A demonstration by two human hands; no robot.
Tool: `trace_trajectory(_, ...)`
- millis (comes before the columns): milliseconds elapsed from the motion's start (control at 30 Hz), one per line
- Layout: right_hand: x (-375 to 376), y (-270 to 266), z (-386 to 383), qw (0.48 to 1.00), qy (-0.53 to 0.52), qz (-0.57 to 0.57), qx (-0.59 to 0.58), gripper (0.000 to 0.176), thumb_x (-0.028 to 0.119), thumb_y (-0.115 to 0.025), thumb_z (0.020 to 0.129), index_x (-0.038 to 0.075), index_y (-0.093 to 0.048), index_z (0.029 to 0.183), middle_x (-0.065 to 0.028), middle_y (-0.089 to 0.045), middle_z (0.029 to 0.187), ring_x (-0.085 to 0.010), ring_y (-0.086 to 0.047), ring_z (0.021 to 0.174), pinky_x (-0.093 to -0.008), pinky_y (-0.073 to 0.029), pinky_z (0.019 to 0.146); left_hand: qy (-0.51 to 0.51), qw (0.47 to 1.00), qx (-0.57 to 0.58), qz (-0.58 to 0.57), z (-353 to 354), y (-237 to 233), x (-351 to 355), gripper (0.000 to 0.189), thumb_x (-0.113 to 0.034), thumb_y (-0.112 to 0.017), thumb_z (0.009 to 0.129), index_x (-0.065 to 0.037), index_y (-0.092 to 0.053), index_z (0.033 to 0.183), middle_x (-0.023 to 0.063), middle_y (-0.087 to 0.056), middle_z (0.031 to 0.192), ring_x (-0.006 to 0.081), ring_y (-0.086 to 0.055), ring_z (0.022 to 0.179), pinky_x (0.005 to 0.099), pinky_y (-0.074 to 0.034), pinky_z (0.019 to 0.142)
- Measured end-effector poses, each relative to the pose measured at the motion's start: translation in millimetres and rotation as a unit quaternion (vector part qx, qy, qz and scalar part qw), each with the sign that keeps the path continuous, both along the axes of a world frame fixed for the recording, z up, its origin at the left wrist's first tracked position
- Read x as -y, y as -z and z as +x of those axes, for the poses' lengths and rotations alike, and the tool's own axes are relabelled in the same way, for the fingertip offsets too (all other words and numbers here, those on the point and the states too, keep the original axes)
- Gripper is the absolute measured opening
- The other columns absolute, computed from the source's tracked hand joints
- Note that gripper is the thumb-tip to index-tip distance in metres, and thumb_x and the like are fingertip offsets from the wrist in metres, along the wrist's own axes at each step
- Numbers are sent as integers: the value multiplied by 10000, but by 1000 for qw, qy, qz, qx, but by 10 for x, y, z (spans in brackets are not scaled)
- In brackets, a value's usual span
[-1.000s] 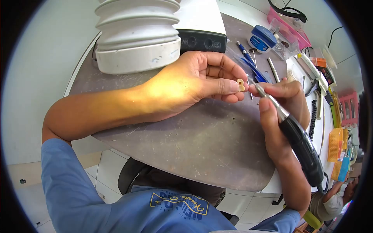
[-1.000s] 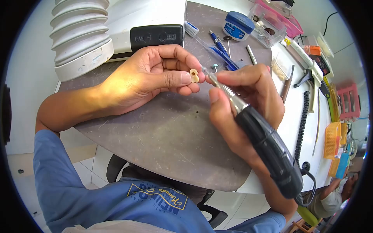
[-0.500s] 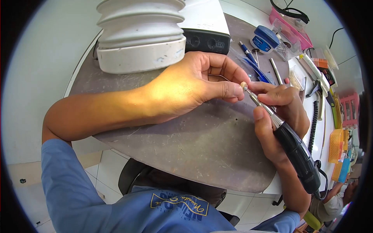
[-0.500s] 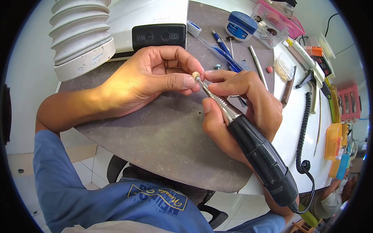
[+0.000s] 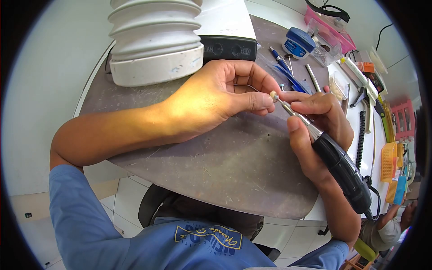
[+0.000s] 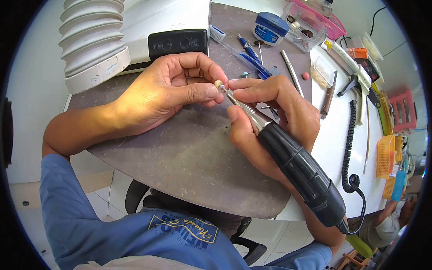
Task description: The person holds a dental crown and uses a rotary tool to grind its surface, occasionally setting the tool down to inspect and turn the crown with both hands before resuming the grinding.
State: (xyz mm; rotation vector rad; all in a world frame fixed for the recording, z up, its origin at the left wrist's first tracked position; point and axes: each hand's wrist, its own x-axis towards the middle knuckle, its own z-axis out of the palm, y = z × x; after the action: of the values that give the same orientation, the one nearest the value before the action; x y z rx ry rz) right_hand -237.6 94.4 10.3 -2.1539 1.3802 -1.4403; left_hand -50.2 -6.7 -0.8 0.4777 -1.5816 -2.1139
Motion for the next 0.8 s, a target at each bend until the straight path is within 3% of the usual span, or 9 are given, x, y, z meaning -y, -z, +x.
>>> trace_trajectory(800, 32, 71, -38, 997, -36, 12, 73, 185, 40, -697, 746, -35, -618, 895, -171, -689, 902, -215, -704, 824, -296, -560, 741, 8, 1000, -4, 11, -10, -32, -7, 215, -85, -646, 904, -8, -569, 1090, 56, -630, 1026, 97, -602, 954, 233, -479, 860)
